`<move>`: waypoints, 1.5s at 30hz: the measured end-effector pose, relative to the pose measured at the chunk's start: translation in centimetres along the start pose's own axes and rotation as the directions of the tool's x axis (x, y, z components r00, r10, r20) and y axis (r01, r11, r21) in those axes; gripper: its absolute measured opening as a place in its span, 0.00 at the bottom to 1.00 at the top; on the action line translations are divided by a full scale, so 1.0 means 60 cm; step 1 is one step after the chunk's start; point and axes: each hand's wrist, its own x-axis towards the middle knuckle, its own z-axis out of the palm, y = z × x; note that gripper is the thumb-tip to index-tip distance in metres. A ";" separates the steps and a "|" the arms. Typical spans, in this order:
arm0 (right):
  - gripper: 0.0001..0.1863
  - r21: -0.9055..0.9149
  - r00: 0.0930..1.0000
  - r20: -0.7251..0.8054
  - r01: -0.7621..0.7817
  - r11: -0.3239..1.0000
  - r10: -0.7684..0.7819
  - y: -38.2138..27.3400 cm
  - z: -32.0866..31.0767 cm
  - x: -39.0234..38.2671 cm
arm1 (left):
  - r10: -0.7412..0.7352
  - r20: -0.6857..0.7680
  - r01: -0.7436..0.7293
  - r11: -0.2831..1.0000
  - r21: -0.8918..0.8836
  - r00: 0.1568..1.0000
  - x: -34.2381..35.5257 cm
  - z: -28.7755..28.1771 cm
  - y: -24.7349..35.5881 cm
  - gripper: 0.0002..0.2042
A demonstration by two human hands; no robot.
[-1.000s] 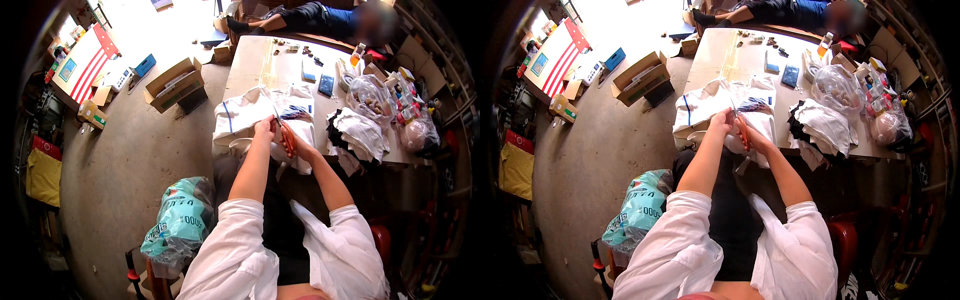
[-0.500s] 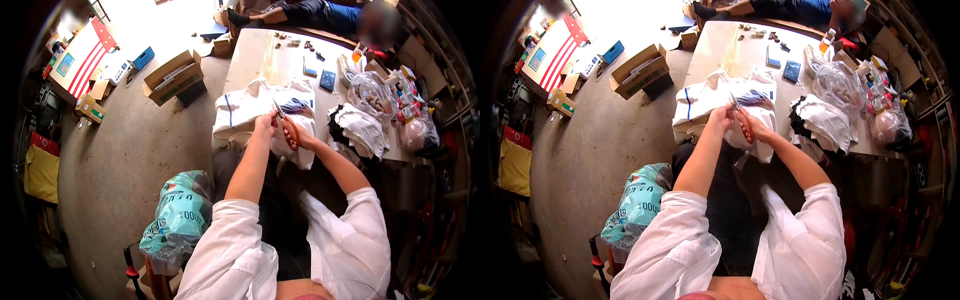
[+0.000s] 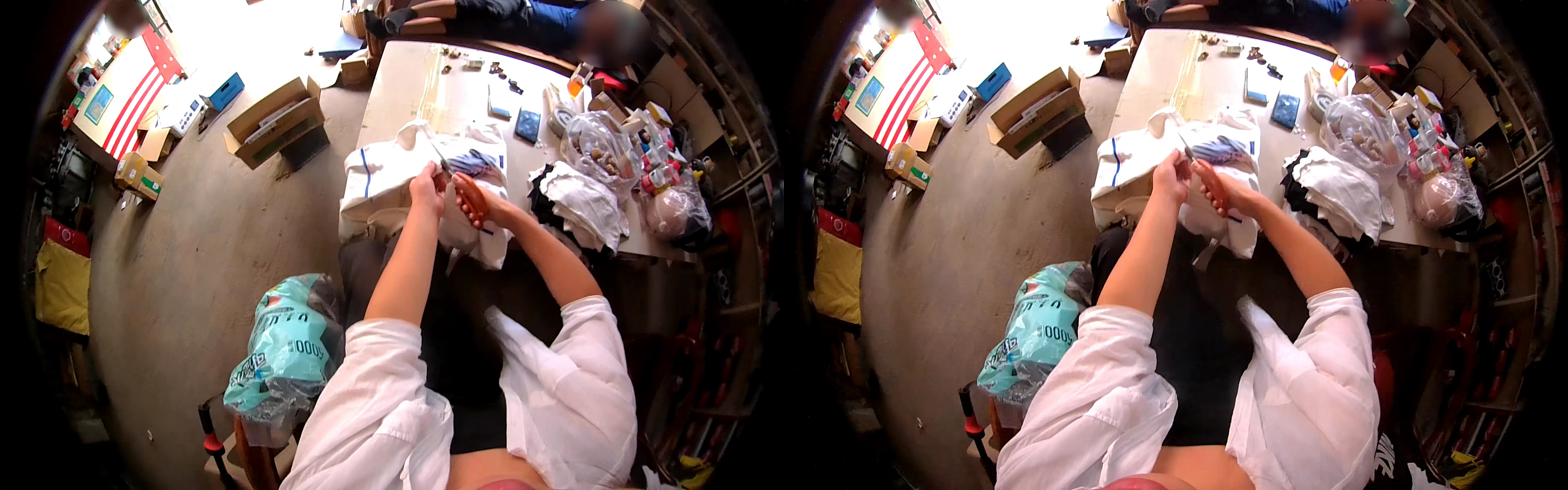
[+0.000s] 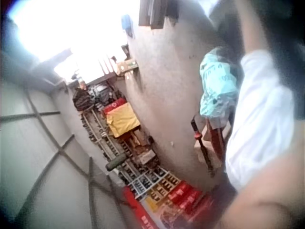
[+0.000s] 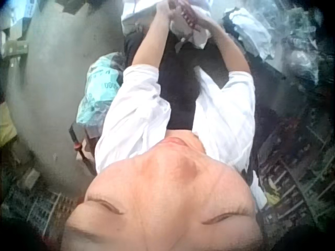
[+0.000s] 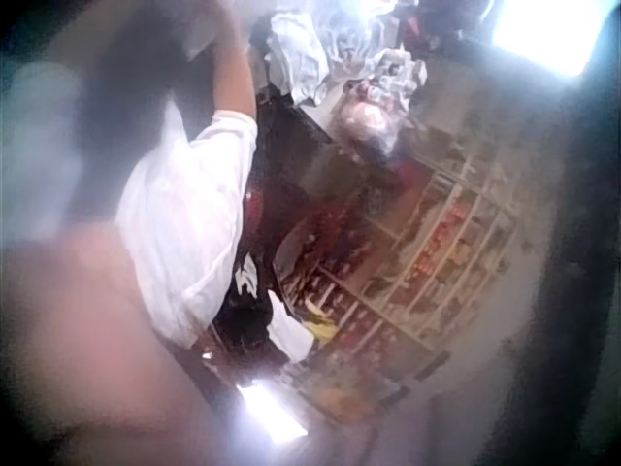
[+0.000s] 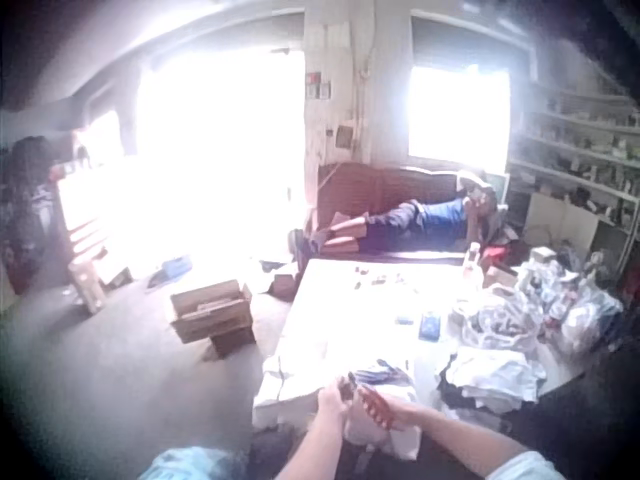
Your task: The person sits on the floor and uses orange-handled scissors to cut a white fabric with blue stripes into strips. They repeatedly fold and trim the fabric, placing cut pieces aside on the table.
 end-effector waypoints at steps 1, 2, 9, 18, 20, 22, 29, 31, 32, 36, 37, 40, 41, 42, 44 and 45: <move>0.21 0.025 1.000 0.024 -0.005 1.000 0.004 -0.017 0.008 -0.003 | 0.001 0.001 -0.001 1.000 -0.008 1.000 0.000 -0.006 0.004 0.06; 0.28 -0.045 0.993 0.062 0.102 0.994 -0.099 -0.016 0.002 -0.001 | 0.002 -0.008 -0.002 1.000 -0.004 1.000 -0.018 0.011 0.003 0.05; 0.33 0.072 0.990 0.101 0.092 0.993 -0.099 -0.037 0.018 0.047 | 0.044 0.042 -0.051 0.982 0.181 0.998 -0.001 -0.010 0.005 0.06; 0.27 0.051 0.954 -0.011 0.300 0.953 -0.300 -0.031 0.038 0.061 | -0.071 0.002 0.070 0.979 0.190 0.997 -0.014 0.005 0.008 0.08; 0.25 0.090 0.972 -0.025 0.236 0.967 -0.235 -0.042 0.050 0.043 | -0.122 -0.004 0.120 0.970 0.212 0.992 -0.017 0.002 0.013 0.09; 0.26 0.073 0.970 -0.015 0.244 0.967 -0.244 -0.016 0.032 0.081 | -0.092 -0.075 0.105 0.977 0.185 0.993 -0.025 0.014 0.010 0.10; 0.31 0.112 0.972 -0.053 0.235 0.966 -0.230 -0.006 0.025 0.092 | -0.126 -0.160 0.159 0.964 0.214 0.979 -0.026 0.008 0.007 0.07; 0.29 0.142 0.978 -0.020 0.210 0.967 -0.209 -0.025 0.025 0.079 | -0.106 -0.166 0.148 0.952 0.267 0.980 -0.037 0.010 0.015 0.06; 0.29 0.088 0.971 -0.035 0.238 0.967 -0.236 -0.036 0.029 0.075 | -0.084 -0.167 0.127 0.955 0.266 0.982 -0.034 0.009 0.019 0.05; 0.27 -0.080 0.950 -0.070 0.297 0.951 -0.303 -0.039 0.007 0.098 | -0.096 -0.041 0.104 0.939 0.328 0.995 -0.039 0.019 0.024 0.08; 0.29 -0.088 0.948 -0.096 0.296 0.951 -0.304 -0.033 0.010 0.109 | -0.201 -0.010 0.192 0.918 0.347 0.979 -0.035 0.011 0.031 0.10; 0.35 -0.443 0.735 -0.272 0.478 0.759 -0.621 -0.043 0.049 0.060 | -0.295 0.089 0.181 0.769 0.612 0.951 -0.090 0.043 0.117 0.12; 0.35 -0.589 0.599 -0.296 0.499 0.636 -0.744 -0.028 0.038 0.075 | -0.327 0.137 0.073 0.556 0.828 0.935 -0.056 0.025 0.155 0.14; 0.34 -0.545 0.778 -0.227 0.396 0.739 -0.585 -0.059 0.046 0.025 | -0.040 0.035 -0.010 0.506 0.862 0.999 -0.074 0.047 0.177 0.14; 0.33 -0.544 0.749 -0.242 0.421 0.725 -0.617 -0.050 0.039 0.014 | 0.224 0.381 -0.440 0.532 0.723 0.897 -0.026 0.047 0.235 0.11; 0.32 -0.543 0.739 -0.228 0.444 0.713 -0.634 -0.042 0.046 0.016 | 0.376 0.434 -0.535 0.225 0.814 0.819 -0.001 0.056 0.255 0.12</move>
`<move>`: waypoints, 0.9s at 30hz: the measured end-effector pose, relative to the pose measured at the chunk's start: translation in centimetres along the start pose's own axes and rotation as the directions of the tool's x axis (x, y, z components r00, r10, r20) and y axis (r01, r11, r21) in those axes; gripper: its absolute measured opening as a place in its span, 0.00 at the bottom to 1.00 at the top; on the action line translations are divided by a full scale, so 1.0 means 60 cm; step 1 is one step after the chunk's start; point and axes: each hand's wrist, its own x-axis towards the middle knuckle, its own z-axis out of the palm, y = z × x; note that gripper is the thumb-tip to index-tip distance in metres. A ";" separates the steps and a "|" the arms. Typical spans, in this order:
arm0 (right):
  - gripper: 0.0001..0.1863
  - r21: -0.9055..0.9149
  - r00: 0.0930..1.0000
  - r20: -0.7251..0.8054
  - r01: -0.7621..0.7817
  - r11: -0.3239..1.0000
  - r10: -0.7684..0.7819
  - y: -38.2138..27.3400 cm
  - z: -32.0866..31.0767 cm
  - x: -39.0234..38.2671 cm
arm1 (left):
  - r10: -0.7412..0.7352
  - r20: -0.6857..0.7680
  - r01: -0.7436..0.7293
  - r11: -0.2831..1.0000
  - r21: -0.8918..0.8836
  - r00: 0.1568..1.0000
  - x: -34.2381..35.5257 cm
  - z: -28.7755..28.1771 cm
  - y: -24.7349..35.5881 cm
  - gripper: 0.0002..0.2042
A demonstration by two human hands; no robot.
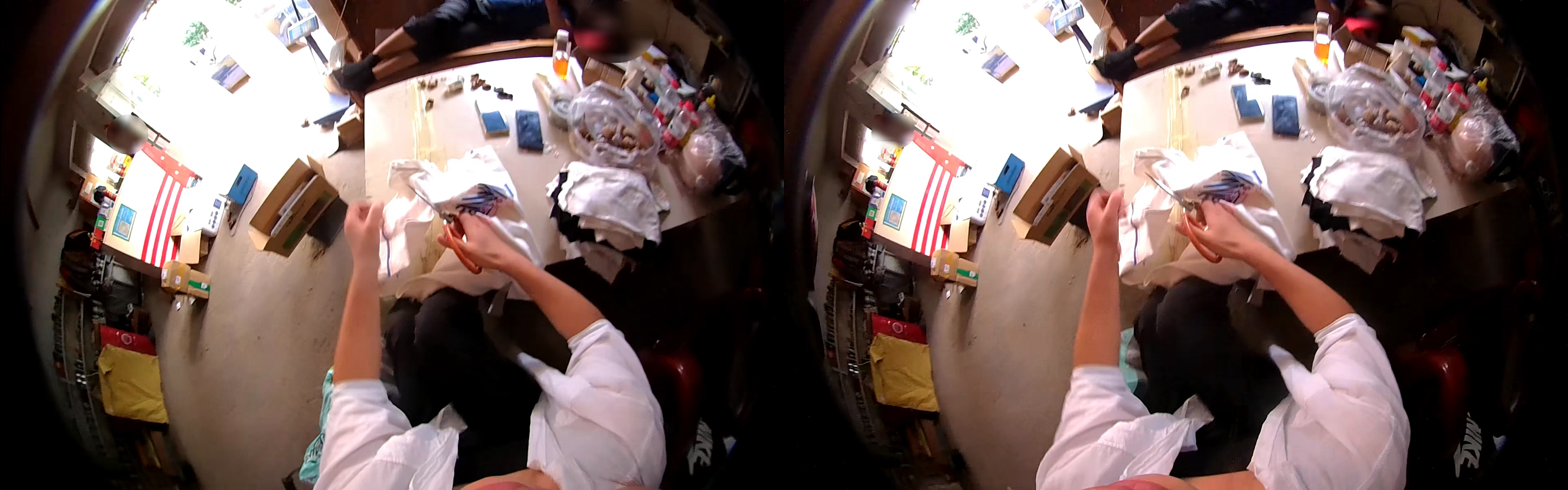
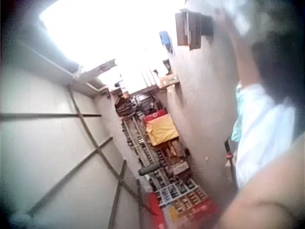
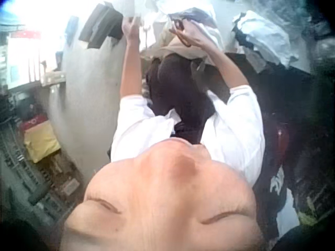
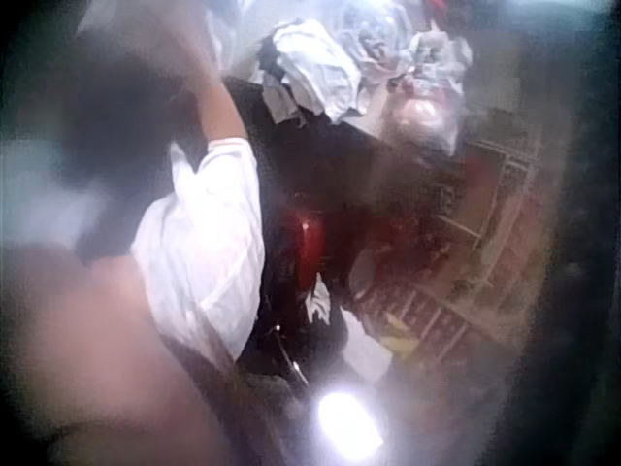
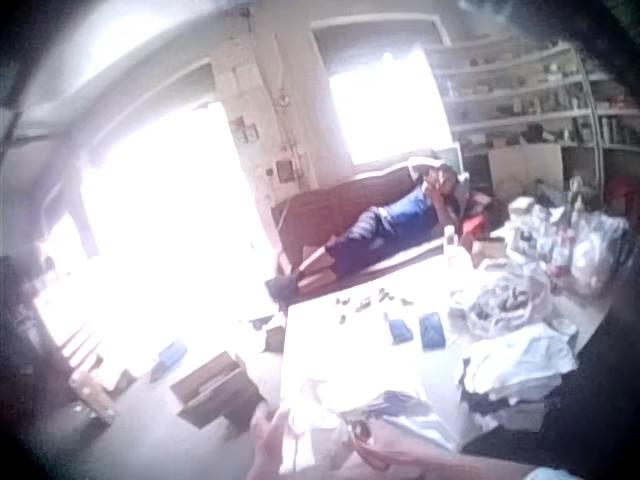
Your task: The person sits on the floor and uses orange-handled scissors to cut a white fabric with blue stripes into strips. They repeatedly fold and trim the fabric, placing cut pieces aside on the table.
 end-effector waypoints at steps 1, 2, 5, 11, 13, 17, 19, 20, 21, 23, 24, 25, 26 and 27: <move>0.32 -0.001 1.000 -0.016 0.005 1.000 -0.005 -0.001 0.006 -0.004 | 0.174 0.041 -0.179 0.965 0.191 0.984 0.042 -0.002 -0.021 0.19; 0.31 0.015 0.999 -0.036 0.016 1.000 -0.016 0.010 0.008 -0.006 | 0.139 0.143 -0.172 0.952 0.252 0.980 0.062 0.020 -0.002 0.26; 0.30 0.077 0.998 -0.050 0.051 0.996 -0.047 0.016 0.027 -0.010 | -0.132 0.440 0.020 0.968 0.250 0.888 0.119 0.027 0.002 0.39; 0.30 0.035 0.986 -0.093 0.140 0.990 -0.136 0.040 0.034 -0.024 | -0.385 0.700 0.370 0.911 0.184 0.602 0.165 0.031 -0.009 0.26; 0.30 0.013 0.989 -0.067 0.131 0.991 -0.130 0.043 0.036 -0.029 | -0.323 0.700 0.351 0.930 0.110 0.637 0.161 0.037 -0.001 0.16; 0.28 0.229 0.998 0.058 -0.004 0.974 -0.010 0.045 0.030 -0.027 | -0.219 0.621 0.218 0.973 0.079 0.752 0.170 0.053 0.009 0.10; 0.30 0.248 0.996 0.085 -0.047 0.968 0.026 0.050 0.028 -0.020 | -0.184 0.613 0.143 0.983 0.116 0.768 0.177 0.056 0.012 0.10; 0.30 0.255 0.994 0.104 -0.050 0.966 0.024 0.053 0.030 -0.017 | -0.160 0.612 0.101 0.986 0.130 0.775 0.179 0.059 0.015 0.10; 0.31 0.263 0.992 0.123 -0.053 0.963 0.021 0.054 0.033 -0.014 | -0.158 0.596 0.092 0.986 0.140 0.788 0.176 0.058 0.015 0.09; 0.33 0.253 0.979 0.200 -0.080 0.964 0.029 0.043 0.022 -0.008 | -0.145 0.565 0.070 0.986 0.152 0.813 0.170 0.060 0.021 0.09; 0.32 0.296 0.967 0.252 -0.122 0.947 0.046 0.040 0.017 -0.004 | -0.138 0.549 0.059 0.985 0.159 0.825 0.169 0.061 0.024 0.09; 0.32 0.340 0.950 0.305 -0.169 0.925 0.061 0.038 0.016 -0.002 | -0.162 0.527 0.099 0.984 0.145 0.834 0.165 0.063 0.029 0.09; 0.32 0.379 0.931 0.358 -0.217 0.899 0.074 0.035 0.015 -0.001 | -0.142 0.514 0.086 0.987 0.133 0.846 0.163 0.068 0.034 0.09; 0.32 0.423 0.925 0.368 -0.253 0.870 0.090 0.030 0.012 -0.003 | -0.123 0.500 0.072 0.990 0.121 0.857 0.161 0.074 0.041 0.10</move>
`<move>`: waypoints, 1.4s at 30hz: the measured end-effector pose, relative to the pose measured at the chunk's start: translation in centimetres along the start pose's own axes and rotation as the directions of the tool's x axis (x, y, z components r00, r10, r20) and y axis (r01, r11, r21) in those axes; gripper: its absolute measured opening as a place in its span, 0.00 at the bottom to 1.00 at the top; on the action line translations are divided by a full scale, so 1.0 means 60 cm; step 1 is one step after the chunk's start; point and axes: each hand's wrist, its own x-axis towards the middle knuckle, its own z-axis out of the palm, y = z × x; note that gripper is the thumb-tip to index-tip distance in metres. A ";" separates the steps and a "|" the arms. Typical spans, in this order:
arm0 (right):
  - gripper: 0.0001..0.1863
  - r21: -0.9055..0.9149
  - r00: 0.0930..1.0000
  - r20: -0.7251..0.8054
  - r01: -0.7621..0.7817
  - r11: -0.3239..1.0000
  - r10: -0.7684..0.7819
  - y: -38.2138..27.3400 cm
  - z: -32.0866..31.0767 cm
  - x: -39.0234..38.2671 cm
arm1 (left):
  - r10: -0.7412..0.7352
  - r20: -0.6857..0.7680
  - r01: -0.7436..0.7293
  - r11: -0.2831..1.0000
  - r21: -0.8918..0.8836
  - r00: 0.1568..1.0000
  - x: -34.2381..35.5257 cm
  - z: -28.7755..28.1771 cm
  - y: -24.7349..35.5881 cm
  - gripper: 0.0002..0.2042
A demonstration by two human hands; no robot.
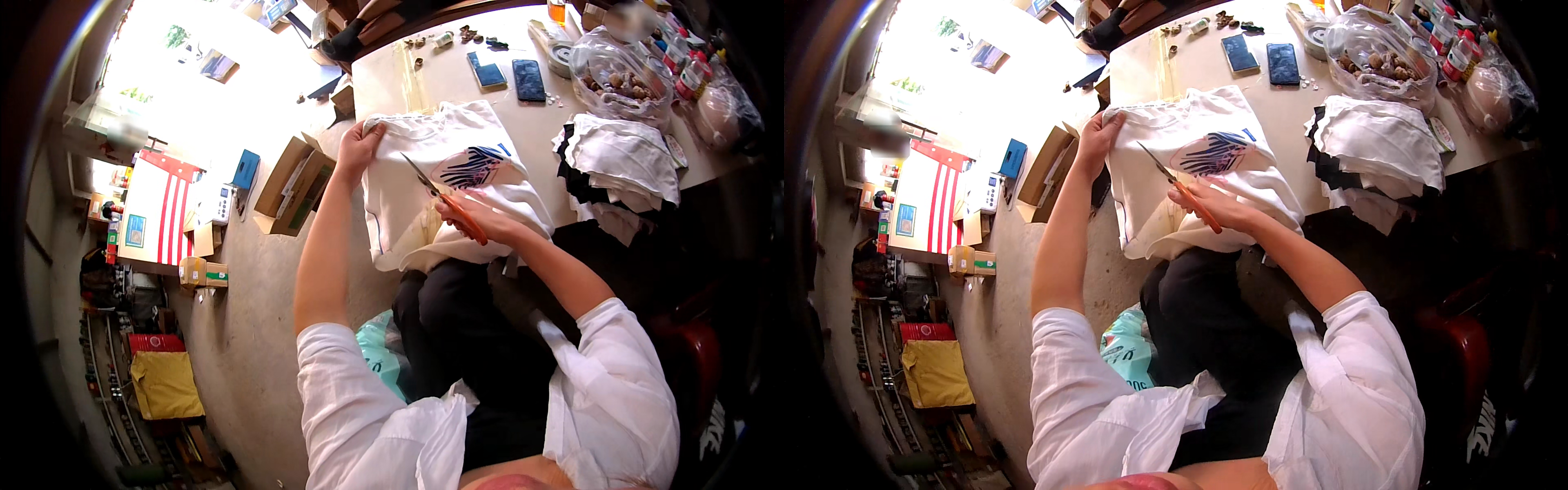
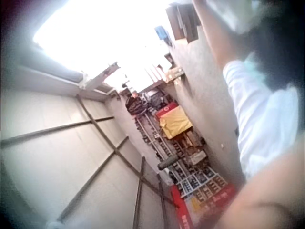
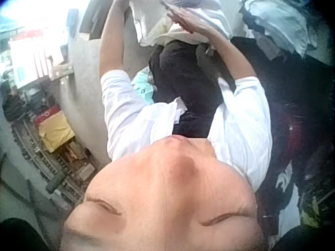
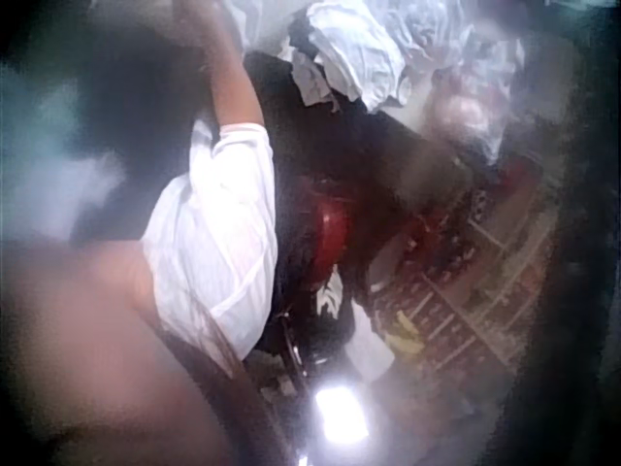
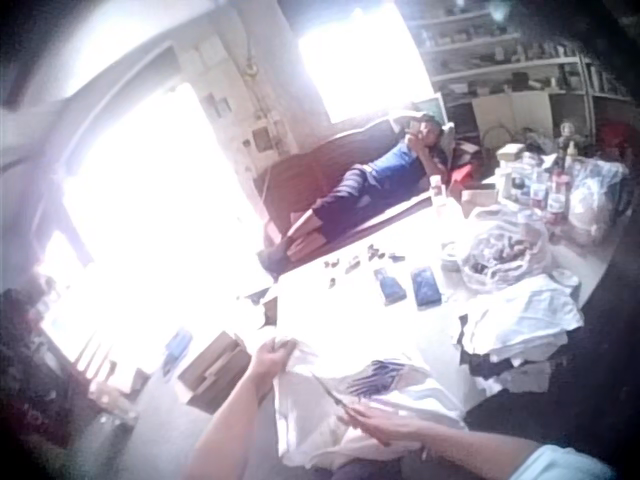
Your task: The person sits on the floor and uses orange-handled scissors to cut a white fabric with blue stripes into strips. They repeatedly fold and trim the fabric, placing cut pieces aside on the table.
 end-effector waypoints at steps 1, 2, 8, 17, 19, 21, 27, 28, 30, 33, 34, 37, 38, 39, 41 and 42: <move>0.32 0.063 1.000 0.008 -0.023 0.998 0.023 -0.008 0.005 -0.009 | 0.012 -0.022 -0.012 1.000 -0.002 1.000 -0.004 0.002 0.000 0.10; 0.32 0.127 0.999 0.017 -0.047 0.991 0.045 -0.012 0.011 -0.013 | -0.014 -0.026 0.014 1.000 0.006 1.000 -0.003 -0.002 -0.004 0.10; 0.26 0.353 0.994 -0.039 -0.079 0.932 0.099 -0.011 0.021 0.035 | 0.063 -0.151 -0.042 0.989 0.142 0.986 0.036 -0.019 -0.032 0.10; 0.28 0.572 0.905 0.011 -0.355 0.740 0.426 0.048 0.004 0.110 | 0.418 -0.226 -0.224 0.783 0.580 0.880 -0.054 0.096 -0.171 0.14; 0.28 0.579 0.909 -0.032 -0.322 0.749 0.416 0.053 0.001 0.100 | 0.398 -0.186 -0.240 0.798 0.552 0.898 -0.095 0.124 -0.197 0.21; 0.28 0.532 0.901 0.015 -0.374 0.760 0.434 0.033 0.005 0.090 | 0.431 -0.218 -0.218 0.755 0.618 0.876 -0.114 0.132 -0.228 0.21; 0.31 0.339 0.918 -0.077 -0.344 0.876 0.390 0.003 0.013 0.090 | 0.454 -0.367 -0.063 0.694 0.717 0.812 -0.095 0.157 -0.206 0.17; 0.30 0.335 0.908 -0.090 -0.360 0.871 0.409 0.000 0.017 0.091 | 0.464 -0.406 -0.041 0.697 0.716 0.787 -0.094 0.155 -0.204 0.11; 0.30 0.329 0.905 -0.094 -0.364 0.871 0.414 0.006 0.027 0.091 | 0.492 -0.424 -0.041 0.688 0.725 0.760 -0.094 0.152 -0.218 0.07; 0.29 0.340 0.899 -0.069 -0.386 0.858 0.432 0.006 0.037 0.094 | 0.543 -0.434 -0.051 0.664 0.746 0.719 -0.098 0.146 -0.220 0.04; 0.28 0.352 0.898 -0.079 -0.381 0.855 0.433 0.003 0.041 0.093 | 0.550 -0.432 -0.062 0.665 0.745 0.715 -0.099 0.146 -0.212 0.04; 0.26 0.394 0.898 -0.115 -0.352 0.849 0.426 -0.002 0.052 0.100 | 0.578 -0.445 -0.089 0.671 0.736 0.684 -0.104 0.145 -0.204 0.03; 0.26 0.407 0.903 -0.118 -0.335 0.850 0.412 -0.005 0.053 0.105 | 0.591 -0.450 -0.108 0.677 0.728 0.669 -0.104 0.146 -0.204 0.03; 0.26 0.423 0.908 -0.123 -0.317 0.849 0.400 -0.006 0.054 0.109 | 0.604 -0.453 -0.130 0.682 0.720 0.656 -0.104 0.148 -0.204 0.03; 0.30 0.413 0.896 0.039 -0.418 0.809 0.443 0.035 0.014 0.126 | 0.569 -0.439 -0.141 0.707 0.694 0.695 -0.106 0.155 -0.197 0.03; 0.33 0.306 0.941 0.054 -0.335 0.891 0.335 0.056 0.001 0.127 | 0.547 -0.425 -0.146 0.720 0.678 0.721 -0.106 0.158 -0.190 0.03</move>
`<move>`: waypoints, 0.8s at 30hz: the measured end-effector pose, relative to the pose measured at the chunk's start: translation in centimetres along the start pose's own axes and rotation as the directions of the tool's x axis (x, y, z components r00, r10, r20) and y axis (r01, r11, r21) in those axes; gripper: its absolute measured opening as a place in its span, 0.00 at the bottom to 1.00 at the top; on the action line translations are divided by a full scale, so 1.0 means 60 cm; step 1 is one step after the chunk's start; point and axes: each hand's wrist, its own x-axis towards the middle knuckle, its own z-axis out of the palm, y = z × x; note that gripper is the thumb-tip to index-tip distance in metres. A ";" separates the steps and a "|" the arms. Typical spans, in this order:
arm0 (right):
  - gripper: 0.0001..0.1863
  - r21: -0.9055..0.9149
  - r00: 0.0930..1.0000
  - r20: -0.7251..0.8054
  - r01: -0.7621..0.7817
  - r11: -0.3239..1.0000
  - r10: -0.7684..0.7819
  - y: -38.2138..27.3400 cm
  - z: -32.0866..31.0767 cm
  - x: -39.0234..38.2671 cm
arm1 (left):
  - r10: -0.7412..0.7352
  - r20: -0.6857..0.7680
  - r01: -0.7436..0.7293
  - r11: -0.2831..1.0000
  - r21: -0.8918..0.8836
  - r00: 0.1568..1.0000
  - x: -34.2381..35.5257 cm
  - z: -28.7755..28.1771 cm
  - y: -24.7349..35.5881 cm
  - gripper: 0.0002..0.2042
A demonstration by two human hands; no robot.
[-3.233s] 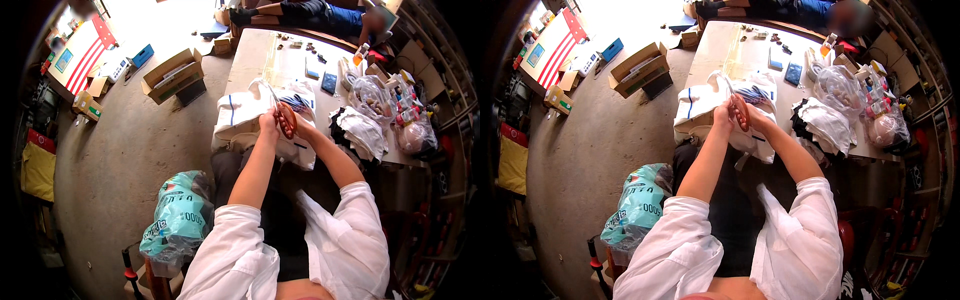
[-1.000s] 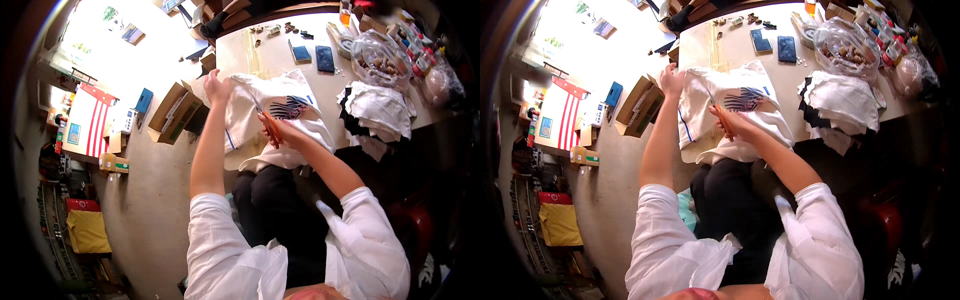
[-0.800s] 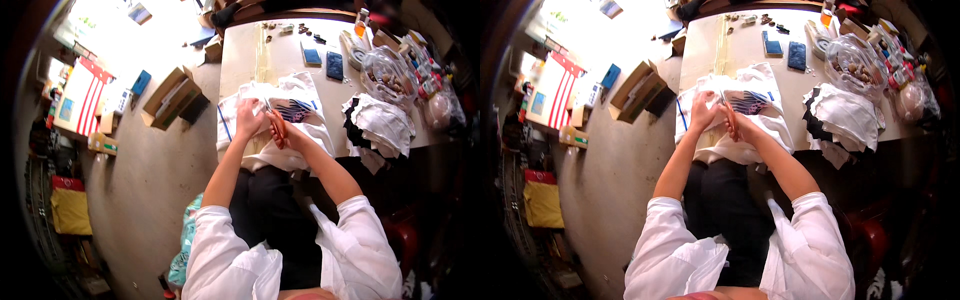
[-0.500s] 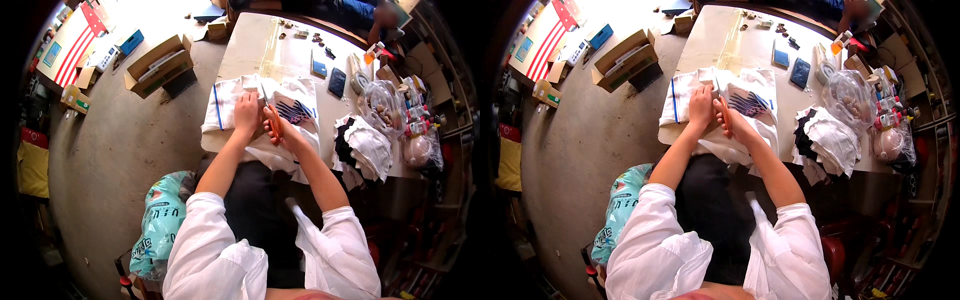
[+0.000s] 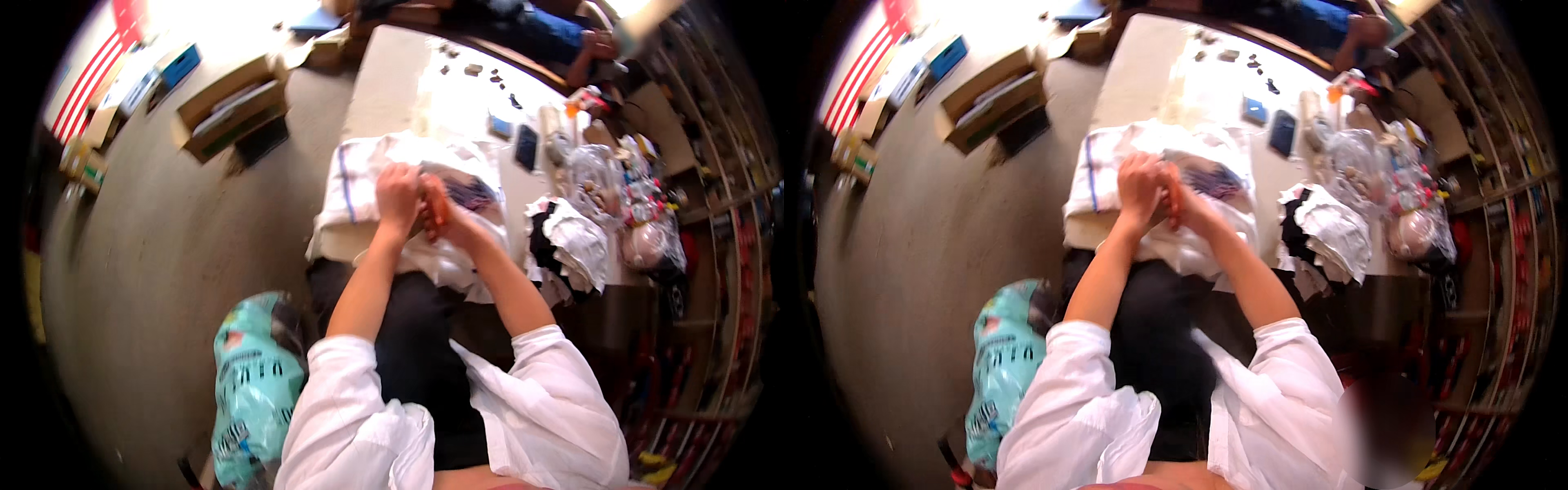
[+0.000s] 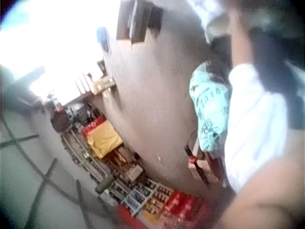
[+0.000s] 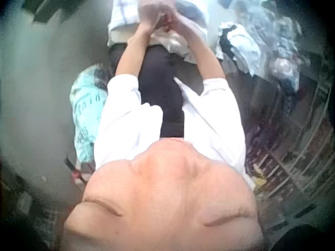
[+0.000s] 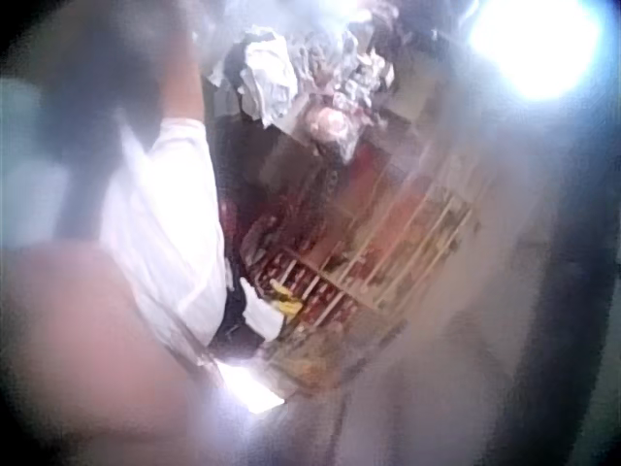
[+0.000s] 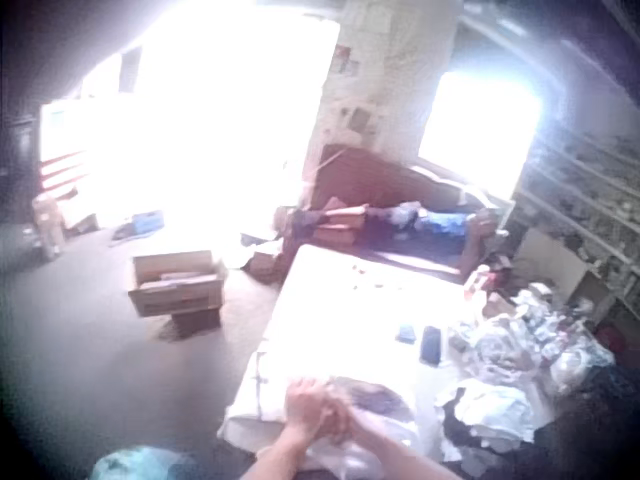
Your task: The person sits on the floor and uses orange-handled scissors to cut a white fabric with blue stripes into strips. They repeatedly fold and trim the fabric, placing cut pieces aside on the table.
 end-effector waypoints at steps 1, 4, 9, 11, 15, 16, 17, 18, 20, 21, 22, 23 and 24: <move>0.38 -0.052 0.991 -0.130 -0.007 0.999 0.001 -0.002 0.022 0.010 | -0.019 0.034 0.020 1.000 -0.011 0.999 -0.004 -0.002 -0.008 0.04; 0.41 -0.375 0.971 -0.208 0.030 0.927 -0.115 -0.026 0.048 0.009 | 0.010 0.015 -0.009 0.999 -0.048 1.000 0.005 -0.024 -0.005 0.04; 0.43 -0.585 0.964 -0.221 -0.010 0.811 -0.147 -0.040 0.046 -0.005 | -0.065 0.020 0.066 0.998 -0.023 0.998 0.006 -0.012 -0.001 0.02; 0.42 -0.566 0.965 -0.231 -0.027 0.824 -0.127 -0.034 0.055 -0.013 | -0.076 0.029 0.077 0.997 -0.031 0.997 -0.007 -0.005 -0.003 0.03; 0.37 -0.508 0.950 -0.207 0.100 0.856 -0.234 0.002 0.040 -0.003 | -0.137 0.087 0.137 0.991 0.004 0.987 -0.018 0.008 -0.012 0.05; 0.38 -0.498 0.946 -0.143 0.185 0.847 -0.291 0.011 0.030 0.011 | -0.178 0.067 0.176 0.984 0.035 0.982 -0.014 0.018 -0.018 0.07; 0.34 -0.632 0.825 -0.139 0.352 0.691 -0.548 0.036 0.016 0.044 | -0.045 -0.068 0.052 0.993 0.103 0.997 -0.007 0.028 -0.028 0.07; 0.34 -0.639 0.842 -0.188 0.287 0.714 -0.506 0.013 0.046 0.020 | -0.078 -0.102 0.086 0.993 0.081 0.992 0.003 0.024 -0.035 0.08; 0.30 -0.533 0.932 -0.175 0.182 0.826 -0.318 -0.021 0.071 -0.015 | -0.132 -0.053 0.138 0.980 0.142 0.990 0.007 0.022 -0.053 0.12; 0.31 -0.359 0.980 -0.142 0.079 0.930 -0.138 -0.002 0.054 -0.004 | -0.073 -0.129 0.092 0.984 0.150 0.989 0.002 0.040 -0.062 0.12; 0.32 -0.284 0.981 -0.132 0.099 0.954 -0.141 0.005 0.049 0.002 | -0.020 -0.135 0.038 0.991 0.129 0.991 0.005 0.026 -0.049 0.11; 0.33 -0.214 0.984 -0.121 0.103 0.971 -0.131 0.008 0.054 0.006 | -0.106 -0.005 0.106 0.984 0.143 0.994 -0.014 0.051 -0.088 0.13; 0.34 -0.207 0.992 -0.117 0.012 0.978 -0.037 0.001 0.061 -0.009 | -0.110 -0.033 0.113 0.985 0.128 0.993 -0.021 0.040 -0.073 0.13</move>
